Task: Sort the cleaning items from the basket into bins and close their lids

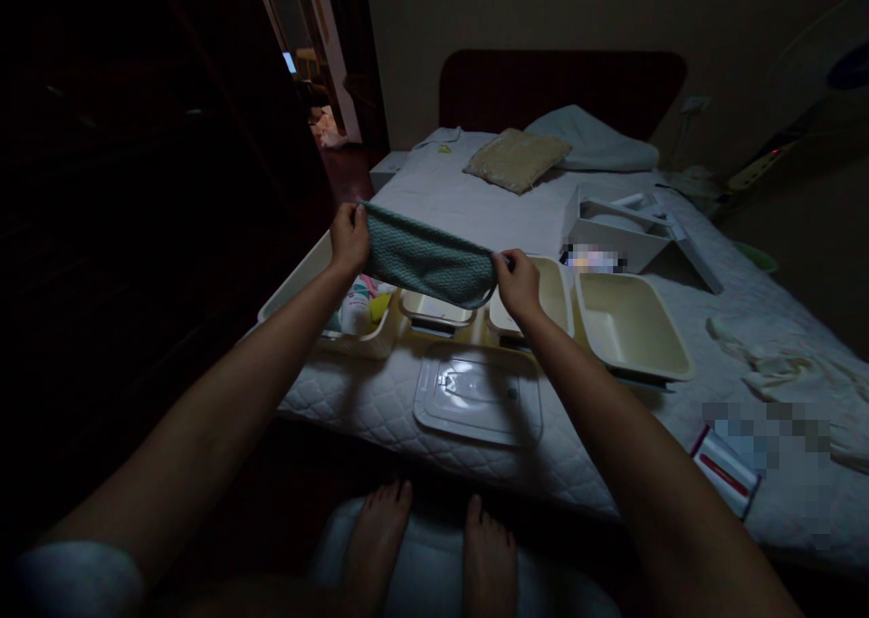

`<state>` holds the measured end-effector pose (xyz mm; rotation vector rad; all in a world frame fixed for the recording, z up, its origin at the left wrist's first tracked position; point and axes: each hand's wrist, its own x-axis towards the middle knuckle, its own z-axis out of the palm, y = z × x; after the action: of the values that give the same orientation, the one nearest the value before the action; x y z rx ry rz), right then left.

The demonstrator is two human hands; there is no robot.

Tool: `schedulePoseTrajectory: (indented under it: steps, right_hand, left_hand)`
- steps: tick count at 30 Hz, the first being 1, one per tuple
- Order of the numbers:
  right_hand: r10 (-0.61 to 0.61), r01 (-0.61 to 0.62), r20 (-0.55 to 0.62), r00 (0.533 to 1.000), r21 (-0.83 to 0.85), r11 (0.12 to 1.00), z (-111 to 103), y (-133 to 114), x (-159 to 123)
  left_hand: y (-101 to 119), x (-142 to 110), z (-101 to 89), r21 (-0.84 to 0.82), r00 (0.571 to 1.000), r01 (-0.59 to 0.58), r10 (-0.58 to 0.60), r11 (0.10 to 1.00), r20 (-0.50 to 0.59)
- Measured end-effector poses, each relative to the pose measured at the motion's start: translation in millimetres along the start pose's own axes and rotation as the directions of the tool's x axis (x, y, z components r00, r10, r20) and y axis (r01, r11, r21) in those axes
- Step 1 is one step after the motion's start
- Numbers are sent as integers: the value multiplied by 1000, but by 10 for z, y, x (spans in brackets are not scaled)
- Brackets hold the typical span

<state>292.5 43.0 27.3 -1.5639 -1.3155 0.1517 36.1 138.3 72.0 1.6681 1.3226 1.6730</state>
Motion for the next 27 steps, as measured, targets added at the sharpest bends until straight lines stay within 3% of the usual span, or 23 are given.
schedulePoseTrajectory:
  steps: [7, 13, 16, 22, 27]
  right_hand:
    - [147, -135, -185, 972, 74, 988, 76, 57, 46]
    - [125, -108, -288, 949, 73, 991, 120, 60, 70]
    - [150, -136, -290, 945, 65, 989, 96, 75, 71]
    - [333, -291, -197, 922, 214, 933, 19, 162, 34]
    - [462, -399, -143, 875, 326, 857, 26, 70, -18]
  left_hand:
    - [-31, -70, 72, -5, 997, 29, -28, 1000, 70]
    - [-81, -116, 113, -4, 994, 63, -63, 998, 92]
    - [-121, -111, 118, -20, 992, 70, -68, 997, 108]
    - [-193, -121, 105, 8, 978, 105, -105, 994, 183]
    - [-145, -151, 161, 1, 965, 182, -179, 983, 194]
